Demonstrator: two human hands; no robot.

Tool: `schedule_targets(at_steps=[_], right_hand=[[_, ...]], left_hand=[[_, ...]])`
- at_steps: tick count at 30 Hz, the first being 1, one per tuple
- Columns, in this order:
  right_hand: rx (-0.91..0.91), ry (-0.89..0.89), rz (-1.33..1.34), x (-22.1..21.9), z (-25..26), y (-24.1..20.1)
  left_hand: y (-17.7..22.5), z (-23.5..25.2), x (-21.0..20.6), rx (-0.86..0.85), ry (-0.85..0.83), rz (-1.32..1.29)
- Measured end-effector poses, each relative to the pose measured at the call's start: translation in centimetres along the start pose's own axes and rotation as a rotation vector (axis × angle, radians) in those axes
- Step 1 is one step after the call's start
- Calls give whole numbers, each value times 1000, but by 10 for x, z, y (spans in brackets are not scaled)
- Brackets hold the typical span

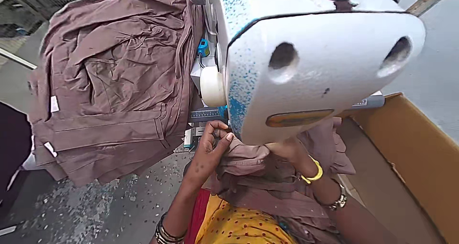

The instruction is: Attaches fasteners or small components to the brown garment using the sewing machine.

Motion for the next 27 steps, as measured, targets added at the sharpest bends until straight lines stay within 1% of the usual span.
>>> schedule_targets(at_steps=[1,4,8,12,14,16,17,20,21,23,26,27], right_hand=[[-39,-16,7,-1,3,-1],[-65,-47,9,-2,2,0],[-42,-122,121,8,1,1],[-56,-50,59,16,-1,11],[-28,-62,8,18,-2,13],[-8,-40,-128,30,0,17],[-8,30,-226,44,3,20],[62,364,-563,88,10,31],[92,413,-653,95,14,36],[152,406,-744,94,22,41],[258,320,-795,77,36,44],[267,285,-816,72,39,45]], left_hand=[[-1,-1,2,6,-4,-13],[-6,-8,2,7,-37,-40],[1,-1,3,-8,-17,-25],[4,9,-1,59,0,51],[4,11,-3,81,-5,58],[2,9,-3,98,-3,30],[1,9,-4,100,-5,10],[-2,9,-4,78,2,-5],[-3,9,-4,76,8,-5],[-5,10,-4,83,27,4],[-4,11,-4,87,51,26],[-3,10,-4,85,57,33]])
Point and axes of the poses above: each hand's wrist, its own z-axis towards the middle knuckle, its own x-axis out of the back of the hand, y = z × x, the point moved 8 cm from there along z, towards the middle knuckle, and after that the axes turned 2 degrees about -x, right-handed, at the moved point
